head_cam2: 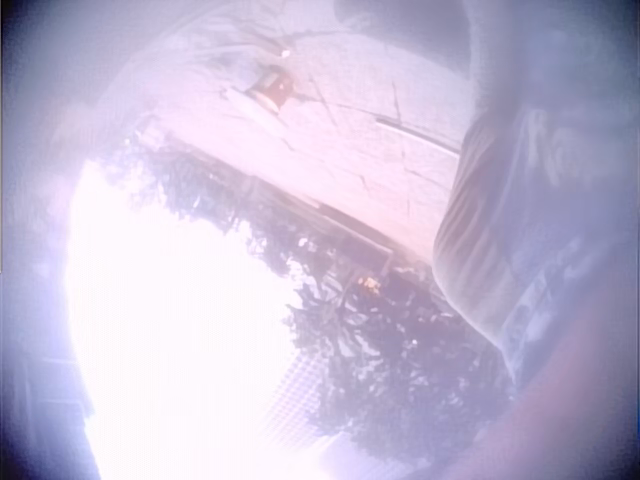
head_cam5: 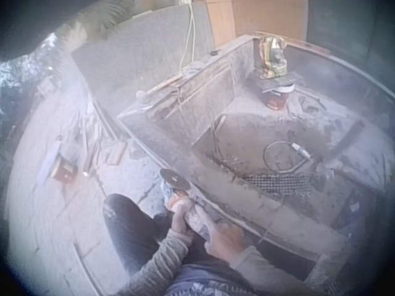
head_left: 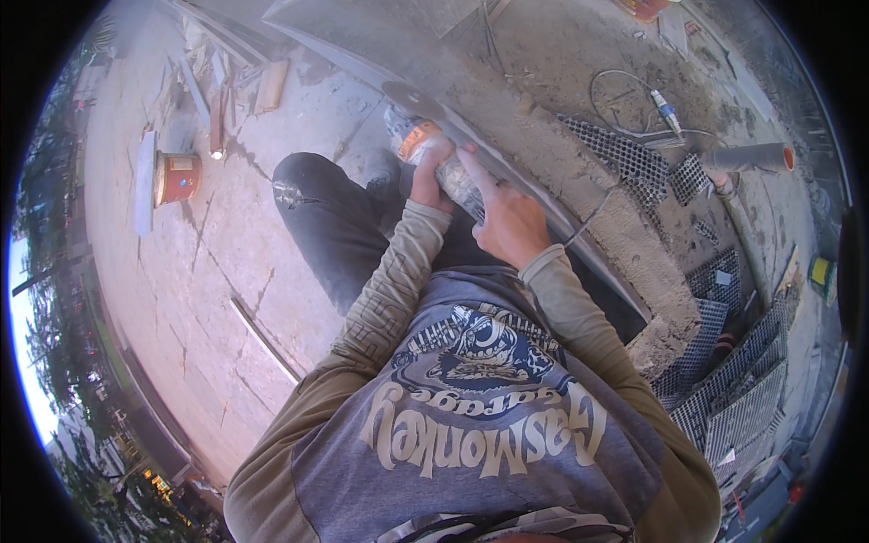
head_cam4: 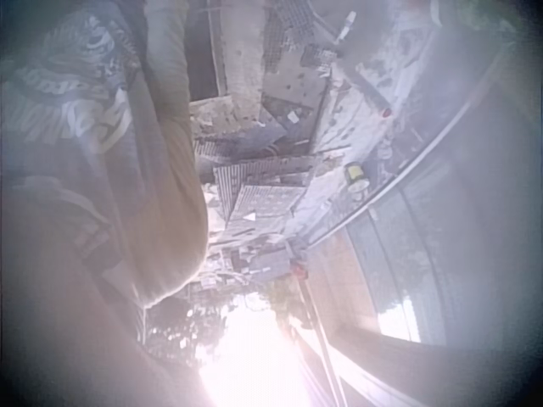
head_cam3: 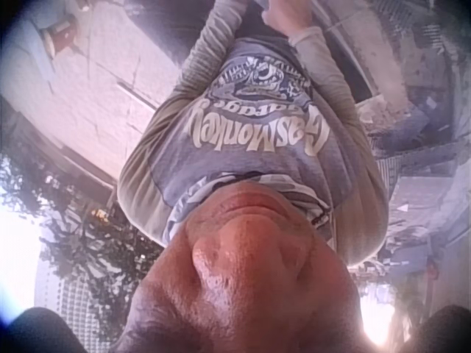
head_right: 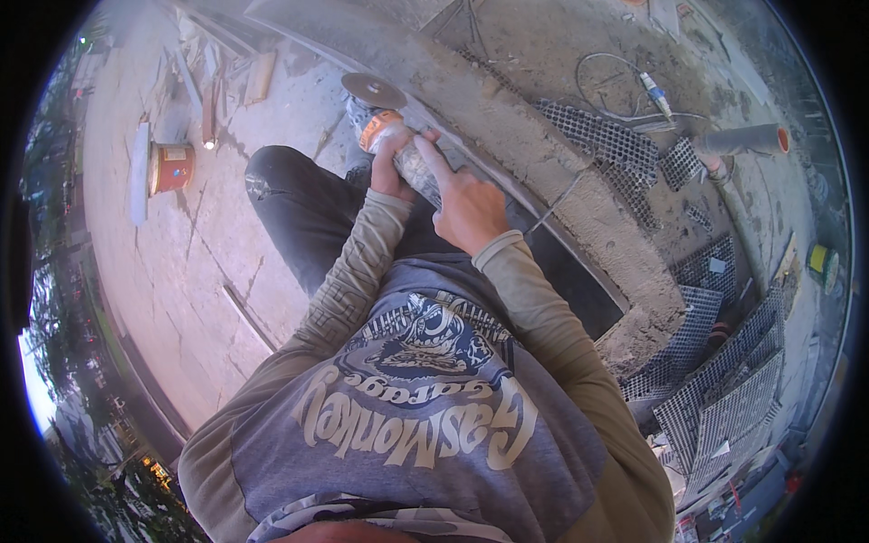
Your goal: The person uses an angle grinder to cut a large dark tile on a construction site. After cutting, the person stands, picks up a trowel, and spreads cement on a board before handling the cut tile piece.
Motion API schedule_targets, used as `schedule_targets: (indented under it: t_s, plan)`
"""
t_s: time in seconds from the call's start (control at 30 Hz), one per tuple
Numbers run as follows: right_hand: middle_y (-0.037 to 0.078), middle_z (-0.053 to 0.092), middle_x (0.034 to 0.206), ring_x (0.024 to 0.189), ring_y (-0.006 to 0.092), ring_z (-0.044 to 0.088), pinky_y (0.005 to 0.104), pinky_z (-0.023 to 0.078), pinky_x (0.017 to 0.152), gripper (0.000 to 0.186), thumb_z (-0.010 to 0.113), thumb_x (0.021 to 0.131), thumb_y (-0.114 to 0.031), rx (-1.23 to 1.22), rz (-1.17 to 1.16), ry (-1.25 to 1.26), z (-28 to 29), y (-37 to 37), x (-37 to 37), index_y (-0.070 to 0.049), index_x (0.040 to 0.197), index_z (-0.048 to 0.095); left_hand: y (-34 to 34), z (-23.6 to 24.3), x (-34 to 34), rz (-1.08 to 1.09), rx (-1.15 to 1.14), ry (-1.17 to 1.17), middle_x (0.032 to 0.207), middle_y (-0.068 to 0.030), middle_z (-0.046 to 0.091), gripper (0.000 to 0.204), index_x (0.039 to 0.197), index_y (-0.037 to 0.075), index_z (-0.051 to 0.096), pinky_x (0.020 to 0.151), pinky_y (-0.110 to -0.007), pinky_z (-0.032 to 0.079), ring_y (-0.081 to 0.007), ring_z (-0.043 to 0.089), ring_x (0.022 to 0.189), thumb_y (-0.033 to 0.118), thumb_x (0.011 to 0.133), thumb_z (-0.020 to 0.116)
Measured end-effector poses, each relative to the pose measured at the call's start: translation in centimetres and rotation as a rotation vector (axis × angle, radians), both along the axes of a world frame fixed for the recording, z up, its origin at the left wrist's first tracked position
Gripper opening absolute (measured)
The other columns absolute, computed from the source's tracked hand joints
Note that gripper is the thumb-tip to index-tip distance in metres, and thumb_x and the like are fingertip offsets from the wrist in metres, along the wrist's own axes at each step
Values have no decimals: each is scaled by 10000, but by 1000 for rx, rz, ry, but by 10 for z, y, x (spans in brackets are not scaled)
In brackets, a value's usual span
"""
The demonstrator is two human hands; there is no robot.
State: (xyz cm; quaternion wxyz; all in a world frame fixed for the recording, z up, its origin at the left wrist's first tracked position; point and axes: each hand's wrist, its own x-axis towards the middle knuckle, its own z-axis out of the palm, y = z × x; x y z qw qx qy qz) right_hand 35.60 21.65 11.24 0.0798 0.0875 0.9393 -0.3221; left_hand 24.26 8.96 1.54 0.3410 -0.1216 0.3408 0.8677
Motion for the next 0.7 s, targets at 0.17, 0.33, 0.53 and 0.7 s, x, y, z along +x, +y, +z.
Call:
schedule_targets:
  t_s: [0.17,0.33,0.53,0.7]
  plan:
    - [230,674,908,827,423,695,503,557,733,1051,764,727,-78,-5,24,-26,8,4,6,-348,1584,220,2,4,11,23,-22,-17,1136,-218,683,423,1241,11,474,917,-474,560,-332,683,971,275,925,571]
    - [231,675,898,822,421,695,507,557,725,1057,773,718,-81,17,15,-18,5,5,7,-345,1583,226,4,5,11,11,-34,8,1127,-219,685,436,1249,1,488,937,-479,554,-335,683,1005,277,923,578]
    - [237,673,898,823,422,695,508,556,729,1048,774,721,-89,21,20,-33,0,4,-2,-334,1584,230,1,-1,0,-37,-56,1,1084,-206,697,388,1151,-28,565,929,-486,559,-332,684,1018,282,920,596]
    - [240,675,900,823,423,696,506,554,735,1024,747,734,-89,15,16,-44,-1,2,-8,-315,1587,229,3,-2,-5,6,-72,-10,1062,-194,697,390,1150,-24,554,925,-483,564,-335,680,1039,276,909,616]
